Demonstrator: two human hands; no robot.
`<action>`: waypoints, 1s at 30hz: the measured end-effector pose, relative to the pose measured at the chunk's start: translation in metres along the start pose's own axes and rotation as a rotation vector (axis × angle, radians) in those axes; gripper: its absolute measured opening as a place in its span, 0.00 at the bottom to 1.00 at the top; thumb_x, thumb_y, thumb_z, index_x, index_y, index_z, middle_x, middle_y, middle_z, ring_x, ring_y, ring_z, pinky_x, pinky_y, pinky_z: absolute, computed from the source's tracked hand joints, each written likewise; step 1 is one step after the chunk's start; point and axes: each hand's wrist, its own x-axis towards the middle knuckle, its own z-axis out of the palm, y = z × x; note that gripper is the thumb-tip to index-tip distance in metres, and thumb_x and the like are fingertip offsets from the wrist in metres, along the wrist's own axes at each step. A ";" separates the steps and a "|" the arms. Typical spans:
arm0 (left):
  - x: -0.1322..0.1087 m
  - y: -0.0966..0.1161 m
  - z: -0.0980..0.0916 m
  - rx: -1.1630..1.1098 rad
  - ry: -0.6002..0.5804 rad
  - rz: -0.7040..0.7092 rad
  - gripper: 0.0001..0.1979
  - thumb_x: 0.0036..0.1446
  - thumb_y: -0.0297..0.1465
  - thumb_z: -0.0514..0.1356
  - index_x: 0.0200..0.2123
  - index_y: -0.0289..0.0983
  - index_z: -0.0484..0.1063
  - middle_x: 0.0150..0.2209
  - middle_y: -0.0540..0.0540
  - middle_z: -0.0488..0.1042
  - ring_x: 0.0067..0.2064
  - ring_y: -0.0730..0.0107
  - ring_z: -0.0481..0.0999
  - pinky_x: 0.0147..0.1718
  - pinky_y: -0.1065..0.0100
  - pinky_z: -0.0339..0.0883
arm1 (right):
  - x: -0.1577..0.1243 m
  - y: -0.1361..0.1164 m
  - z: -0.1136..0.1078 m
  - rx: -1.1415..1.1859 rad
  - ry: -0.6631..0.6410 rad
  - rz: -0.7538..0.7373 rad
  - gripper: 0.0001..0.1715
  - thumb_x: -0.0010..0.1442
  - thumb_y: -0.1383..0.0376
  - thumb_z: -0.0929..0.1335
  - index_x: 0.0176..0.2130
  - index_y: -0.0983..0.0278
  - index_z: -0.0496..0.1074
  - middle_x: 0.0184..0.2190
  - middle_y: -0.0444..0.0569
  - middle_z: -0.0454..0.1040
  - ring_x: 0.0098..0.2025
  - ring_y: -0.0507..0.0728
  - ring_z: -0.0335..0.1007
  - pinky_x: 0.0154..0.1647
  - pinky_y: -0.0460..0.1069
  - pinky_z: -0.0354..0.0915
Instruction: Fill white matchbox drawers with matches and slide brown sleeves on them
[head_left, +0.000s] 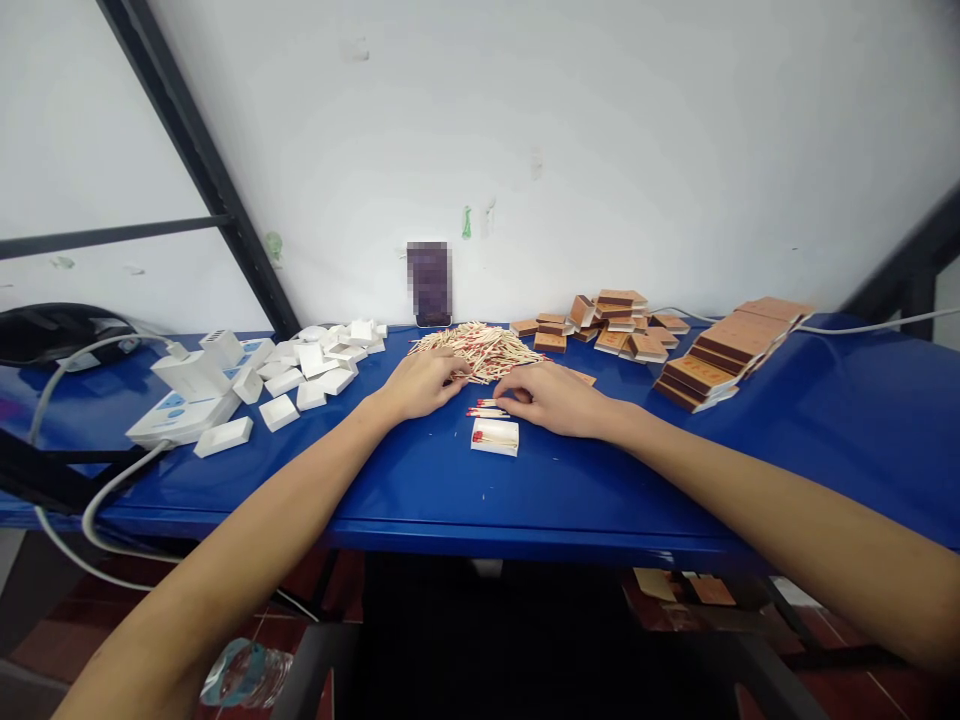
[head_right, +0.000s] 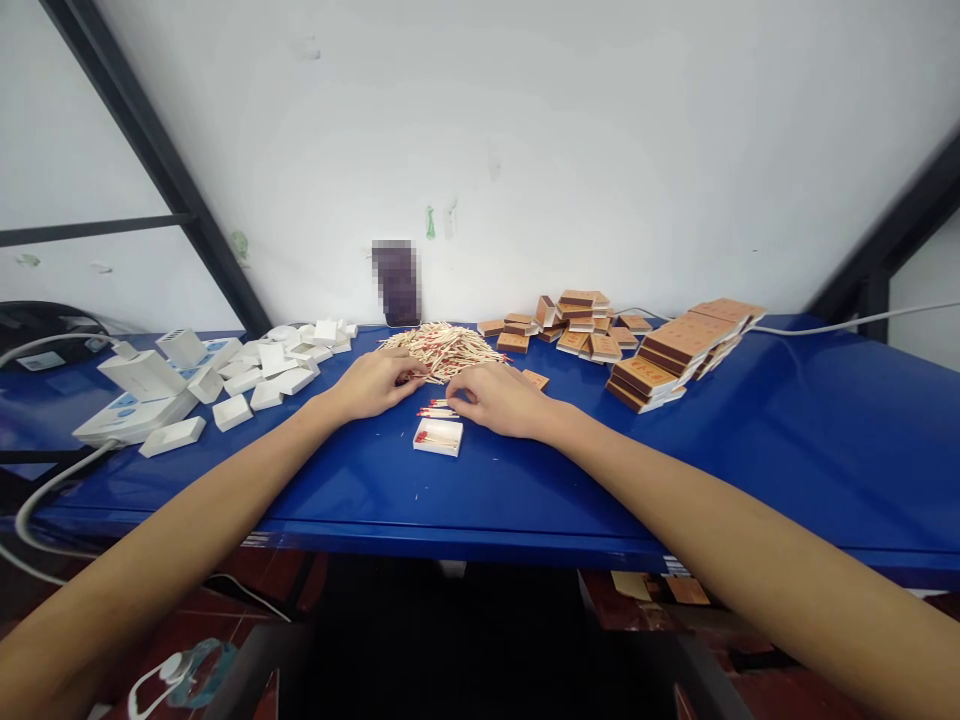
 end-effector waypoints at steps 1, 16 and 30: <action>0.000 0.000 0.001 0.024 -0.003 -0.015 0.13 0.65 0.33 0.54 0.45 0.38 0.77 0.40 0.44 0.77 0.40 0.62 0.75 0.36 0.65 0.65 | 0.000 0.000 0.000 0.001 0.001 0.005 0.14 0.65 0.62 0.64 0.40 0.63 0.78 0.35 0.49 0.80 0.34 0.54 0.71 0.36 0.48 0.59; -0.001 0.000 0.003 0.131 0.138 -0.056 0.13 0.66 0.34 0.54 0.42 0.38 0.78 0.37 0.43 0.73 0.37 0.66 0.73 0.31 0.68 0.62 | 0.000 -0.001 -0.002 -0.073 0.001 0.038 0.13 0.65 0.62 0.65 0.40 0.61 0.80 0.29 0.46 0.77 0.30 0.52 0.69 0.30 0.47 0.54; 0.001 0.019 -0.003 -0.206 -0.023 0.151 0.12 0.62 0.27 0.55 0.42 0.37 0.78 0.38 0.45 0.79 0.39 0.66 0.76 0.39 0.65 0.67 | 0.000 0.000 0.000 -0.062 -0.006 -0.001 0.14 0.65 0.61 0.65 0.40 0.61 0.80 0.29 0.46 0.77 0.32 0.53 0.69 0.32 0.47 0.54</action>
